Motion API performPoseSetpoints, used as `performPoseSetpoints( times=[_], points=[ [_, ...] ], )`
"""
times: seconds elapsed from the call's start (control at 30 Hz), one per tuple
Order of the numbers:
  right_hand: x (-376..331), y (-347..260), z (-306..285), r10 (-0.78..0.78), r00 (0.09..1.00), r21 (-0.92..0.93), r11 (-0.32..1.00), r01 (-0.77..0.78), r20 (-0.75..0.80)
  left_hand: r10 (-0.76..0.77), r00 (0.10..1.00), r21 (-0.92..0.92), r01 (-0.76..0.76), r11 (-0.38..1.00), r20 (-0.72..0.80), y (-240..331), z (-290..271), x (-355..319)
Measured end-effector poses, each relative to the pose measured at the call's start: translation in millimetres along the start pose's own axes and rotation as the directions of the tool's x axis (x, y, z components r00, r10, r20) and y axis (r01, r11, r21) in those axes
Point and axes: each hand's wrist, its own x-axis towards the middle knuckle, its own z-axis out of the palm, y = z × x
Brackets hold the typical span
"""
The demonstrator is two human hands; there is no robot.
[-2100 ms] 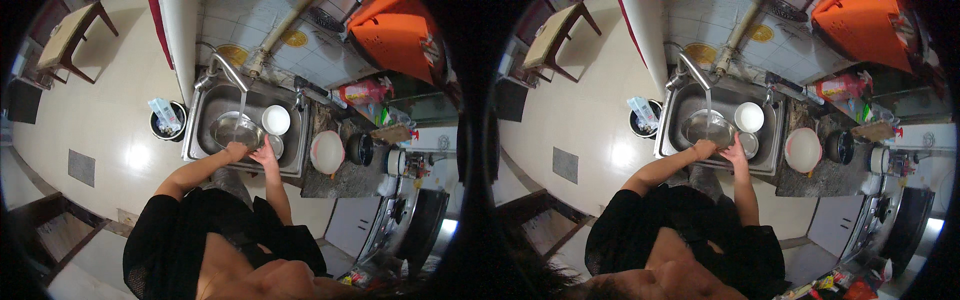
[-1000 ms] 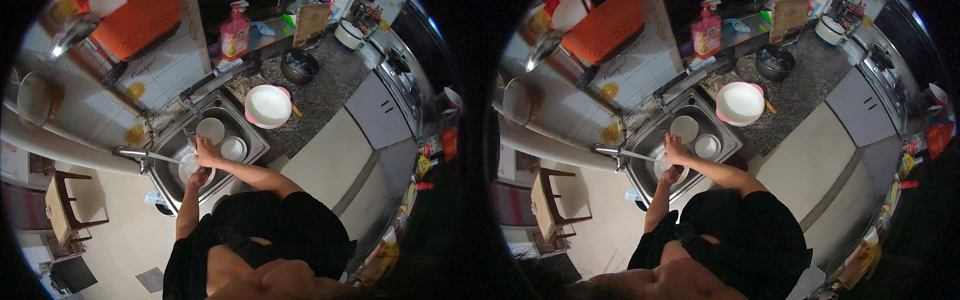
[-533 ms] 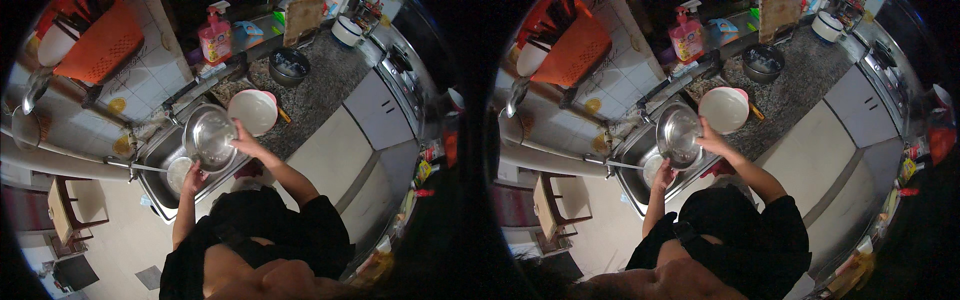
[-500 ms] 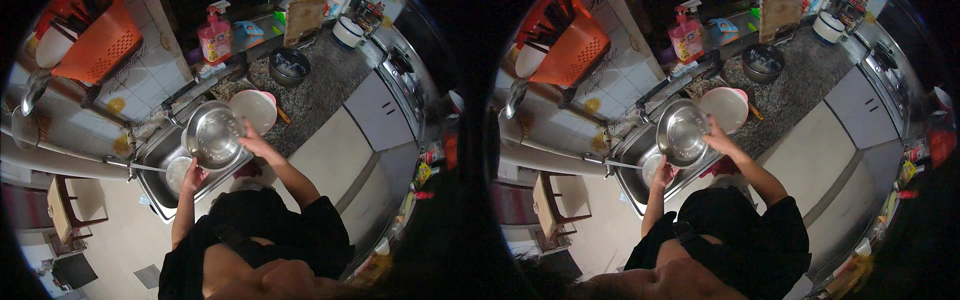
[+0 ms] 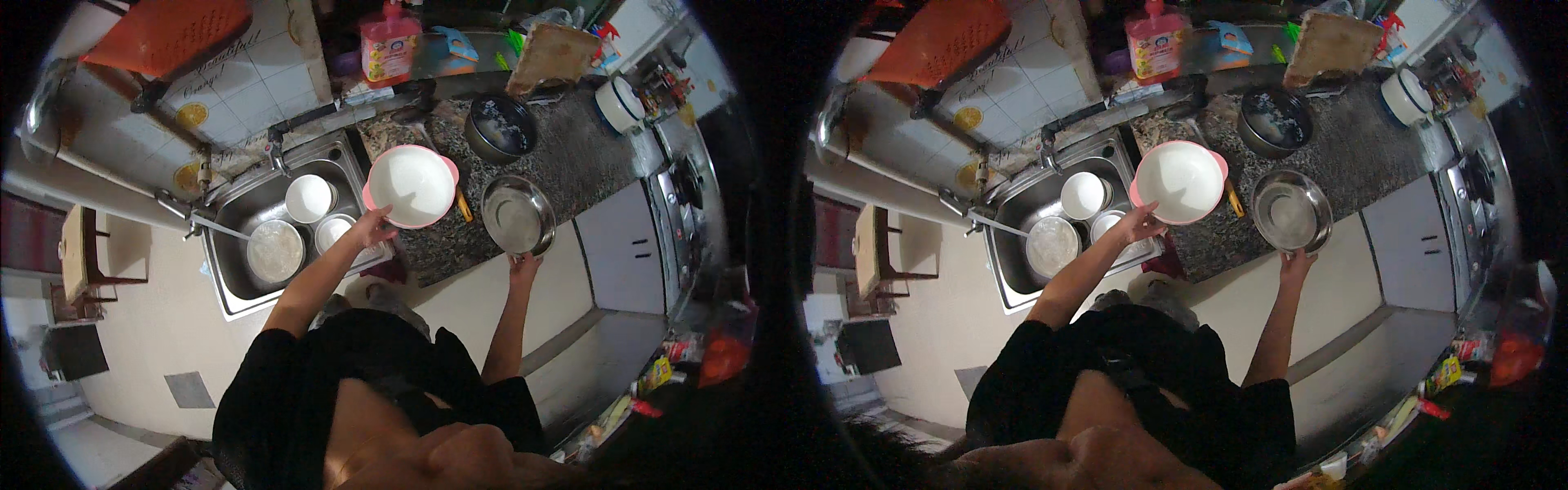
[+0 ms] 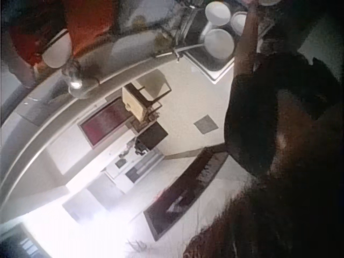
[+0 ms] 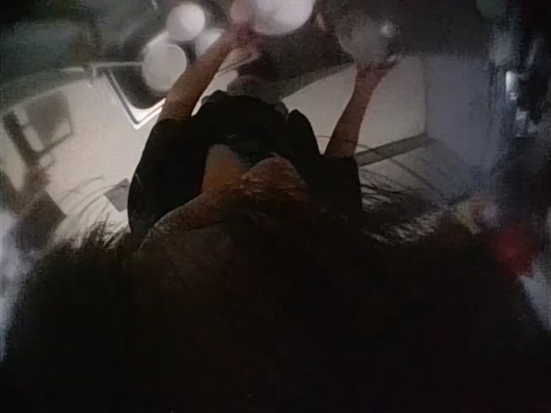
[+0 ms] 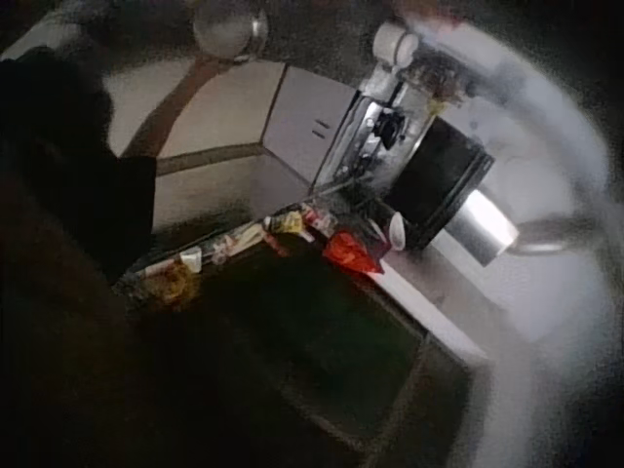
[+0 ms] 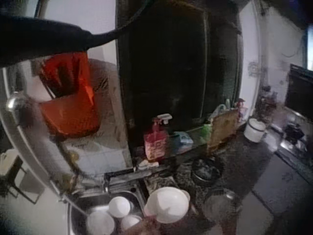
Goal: The person washes a series of bowls and metal plates in a sink under running water using a sponge and dish soap. The person picks up items one at a time, scrubs the inside and outside surfaces, and places the rinsed items on the adjacent counter.
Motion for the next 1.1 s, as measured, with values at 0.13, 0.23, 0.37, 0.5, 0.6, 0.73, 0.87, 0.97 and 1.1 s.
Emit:
performPoseSetpoints(
  times=[0.13,0.23,0.37,0.5,0.6,0.73,0.87,0.97,1.1],
  points=[
    [19.5,20.3,15.8,0.128,0.987,0.13,0.985,-0.115,-0.097,0.087,0.995,-0.119,-0.082,0.99,0.038,-15.1,-35.6,49.7],
    [36.4,34.5,11.5,0.168,0.982,0.098,0.982,-0.16,-0.081,0.069,0.996,-0.069,-0.073,0.995,-0.057,-14.1,-21.1,38.7],
    [92.2,50.1,-35.9,0.186,0.973,-0.209,0.966,-0.156,0.136,0.021,0.978,-0.169,-0.057,0.984,-0.208,1.6,9.3,-44.1],
    [54.0,57.0,10.3,-0.034,0.955,-0.493,0.862,-0.121,-0.293,0.003,0.986,-0.324,-0.058,0.944,-0.165,-20.9,-59.6,-104.2],
    [26.3,45.8,27.6,-0.264,0.924,-0.699,0.715,-0.004,-0.276,0.108,0.988,-0.341,-0.139,0.93,-0.107,-28.7,-103.4,-169.5],
    [-5.3,67.5,61.2,-0.752,0.57,-0.736,0.173,0.654,0.33,0.175,0.93,-0.243,-0.26,0.935,-0.323,-49.6,-182.2,-221.5],
    [-109.0,111.5,155.3,-0.307,0.597,-0.362,0.566,0.741,0.741,0.266,0.795,-0.043,-0.344,0.938,-0.546,-57.9,-233.2,-264.6],
    [-186.9,171.4,217.8,0.2,0.44,-0.453,0.656,0.603,0.876,0.202,0.752,-0.093,-0.33,0.939,-0.627,-38.6,-244.4,-292.0],
    [-271.0,247.5,276.4,0.649,0.116,-0.599,0.6,0.53,0.752,0.246,0.715,-0.015,-0.337,0.941,-0.654,-27.6,-272.1,-297.4]
  ],
)
